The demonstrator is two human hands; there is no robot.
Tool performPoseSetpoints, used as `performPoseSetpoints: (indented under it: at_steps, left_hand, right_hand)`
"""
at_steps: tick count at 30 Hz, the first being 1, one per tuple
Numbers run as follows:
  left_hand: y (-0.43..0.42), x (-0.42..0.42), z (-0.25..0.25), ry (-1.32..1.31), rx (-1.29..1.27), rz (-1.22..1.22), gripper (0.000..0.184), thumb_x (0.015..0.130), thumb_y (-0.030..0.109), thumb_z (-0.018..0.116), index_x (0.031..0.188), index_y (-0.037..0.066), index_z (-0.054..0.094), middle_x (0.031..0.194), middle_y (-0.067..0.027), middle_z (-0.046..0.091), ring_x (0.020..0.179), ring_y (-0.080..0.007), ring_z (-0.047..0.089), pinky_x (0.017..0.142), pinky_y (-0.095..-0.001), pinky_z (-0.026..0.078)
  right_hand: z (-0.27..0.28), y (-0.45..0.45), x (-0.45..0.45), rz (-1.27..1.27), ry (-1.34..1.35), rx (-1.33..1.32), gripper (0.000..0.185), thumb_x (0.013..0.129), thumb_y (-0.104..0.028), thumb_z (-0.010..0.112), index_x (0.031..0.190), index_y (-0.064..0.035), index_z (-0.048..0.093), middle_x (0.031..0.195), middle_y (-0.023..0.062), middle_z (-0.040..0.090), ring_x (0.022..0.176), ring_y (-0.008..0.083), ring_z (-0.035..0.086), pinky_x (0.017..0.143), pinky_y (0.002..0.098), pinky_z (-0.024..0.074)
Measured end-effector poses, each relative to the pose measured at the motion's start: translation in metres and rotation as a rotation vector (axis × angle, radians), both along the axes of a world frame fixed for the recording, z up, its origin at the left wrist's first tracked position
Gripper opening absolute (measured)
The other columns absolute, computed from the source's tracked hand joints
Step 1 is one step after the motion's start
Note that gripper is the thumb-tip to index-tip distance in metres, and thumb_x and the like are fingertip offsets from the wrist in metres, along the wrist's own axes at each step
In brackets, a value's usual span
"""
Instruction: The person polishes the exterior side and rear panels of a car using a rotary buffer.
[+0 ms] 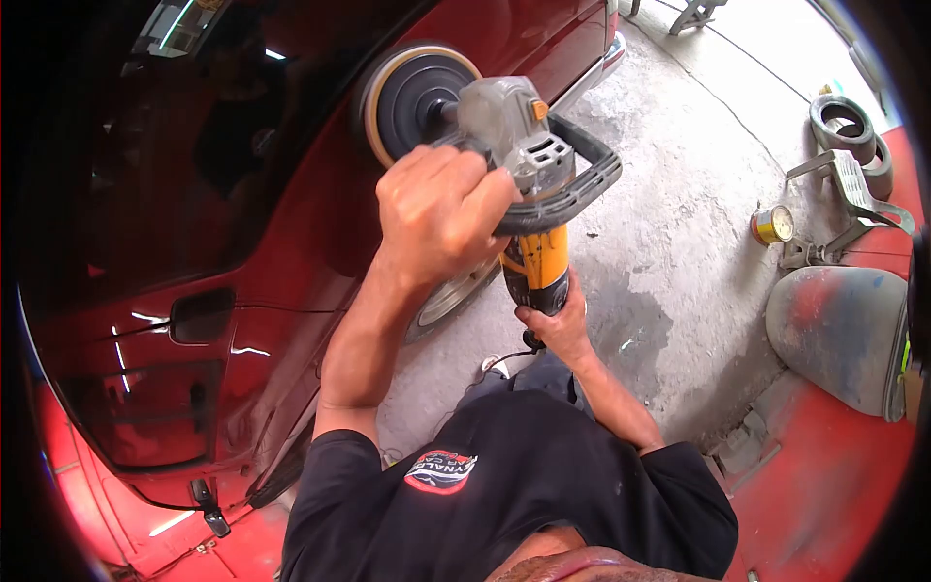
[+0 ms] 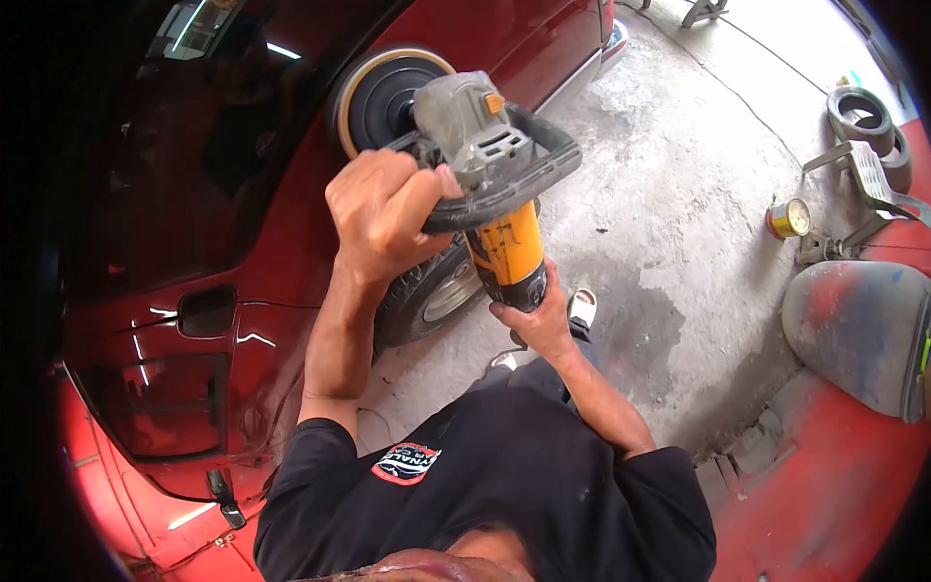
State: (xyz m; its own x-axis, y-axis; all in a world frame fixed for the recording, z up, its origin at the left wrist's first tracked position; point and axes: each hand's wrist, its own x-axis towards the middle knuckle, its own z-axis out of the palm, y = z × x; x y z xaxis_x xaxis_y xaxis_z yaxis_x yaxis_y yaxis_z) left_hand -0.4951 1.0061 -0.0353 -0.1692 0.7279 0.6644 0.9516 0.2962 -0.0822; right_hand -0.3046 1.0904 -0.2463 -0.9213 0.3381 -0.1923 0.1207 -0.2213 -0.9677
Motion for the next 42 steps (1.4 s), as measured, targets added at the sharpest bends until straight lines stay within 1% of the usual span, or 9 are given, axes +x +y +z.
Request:
performPoseSetpoints:
  at_steps: [6,12,19,28,31,34,35,37,42]
  left_hand:
    - [0.071,-0.030,-0.003,0.019,-0.073,-0.048,0.027,0.055,0.011,0.082,0.074,0.014,0.063,0.067,-0.0020,0.058,0.062,-0.0230,0.064,0.056,-0.0351,0.050]
    - [0.140,-0.058,-0.004,0.049,-0.112,-0.042,0.023,0.060,0.018,0.083,0.076,0.014,0.067,0.072,-0.0032,0.065,0.069,-0.0251,0.070,0.062,-0.0389,0.055]
    - [0.141,-0.051,-0.023,0.033,-0.079,0.020,0.015,0.066,0.021,0.080,0.074,0.015,0.070,0.073,-0.0022,0.068,0.073,-0.0236,0.072,0.065,-0.0382,0.057]
    - [-0.012,0.033,-0.014,0.031,0.047,0.036,0.033,0.048,0.026,0.077,0.068,0.015,0.053,0.060,0.0002,0.042,0.053,-0.0188,0.051,0.049,-0.0340,0.042]
    - [-0.068,0.063,-0.003,0.053,0.062,0.064,0.029,0.056,0.024,0.079,0.065,0.011,0.054,0.059,0.0003,0.041,0.050,-0.0189,0.049,0.046,-0.0336,0.040]
    - [-0.124,0.097,0.011,-0.011,0.038,0.101,0.032,0.075,0.000,0.074,0.058,0.007,0.048,0.057,-0.0034,0.041,0.047,-0.0215,0.046,0.045,-0.0335,0.037]
    - [-0.144,0.108,0.011,0.007,0.022,0.144,0.021,0.070,0.003,0.079,0.070,0.007,0.059,0.059,0.0002,0.042,0.049,-0.0178,0.045,0.046,-0.0324,0.036]
    - [-0.171,0.134,0.010,-0.049,0.068,0.242,0.031,0.077,-0.011,0.070,0.061,0.007,0.052,0.059,-0.0019,0.041,0.049,-0.0207,0.047,0.046,-0.0334,0.037]
    - [-0.228,0.183,0.004,-0.039,0.040,0.378,0.028,0.077,-0.006,0.073,0.062,0.006,0.052,0.060,-0.0043,0.046,0.052,-0.0237,0.051,0.052,-0.0358,0.046]
  right_hand:
    - [0.000,0.047,-0.026,-0.092,0.007,-0.140,0.078,0.072,-0.016,0.087,0.138,0.0006,0.048,0.116,0.0116,0.072,0.104,0.0195,0.069,0.095,0.0340,0.0534]
    - [-0.004,0.083,-0.058,-0.209,0.085,-0.252,0.053,0.081,-0.017,0.085,0.120,-0.0031,0.051,0.083,0.0051,0.068,0.061,0.0122,0.065,0.055,0.0275,0.0548]
    - [-0.015,0.080,-0.048,-0.216,0.038,-0.290,0.052,0.083,-0.013,0.083,0.123,-0.0027,0.050,0.087,0.0081,0.069,0.062,0.0169,0.068,0.057,0.0297,0.0566]
    - [-0.010,-0.003,0.031,-0.011,0.008,-0.070,0.084,0.069,-0.021,0.091,0.138,-0.0005,0.049,0.118,0.0084,0.067,0.105,0.0185,0.065,0.094,0.0339,0.0524]
    - [-0.001,-0.035,0.049,0.052,0.031,-0.064,0.091,0.066,-0.018,0.093,0.141,-0.0005,0.046,0.120,0.0107,0.068,0.107,0.0197,0.066,0.096,0.0348,0.0529]
    - [0.002,-0.069,0.070,0.152,0.018,0.036,0.096,0.064,-0.018,0.095,0.143,0.0000,0.043,0.124,0.0145,0.068,0.113,0.0210,0.067,0.098,0.0360,0.0531]
    - [0.001,-0.078,0.076,0.192,0.004,0.091,0.098,0.063,-0.018,0.096,0.144,0.0002,0.043,0.126,0.0159,0.069,0.115,0.0215,0.067,0.099,0.0363,0.0532]
    - [-0.004,-0.098,0.085,0.255,0.115,0.117,0.109,0.065,-0.021,0.097,0.153,-0.0006,0.037,0.134,0.0196,0.067,0.125,0.0264,0.066,0.108,0.0383,0.0498]
    - [-0.014,-0.135,0.103,0.404,0.155,0.113,0.116,0.067,-0.025,0.098,0.160,-0.0032,0.031,0.137,0.0221,0.066,0.128,0.0309,0.065,0.111,0.0396,0.0483]
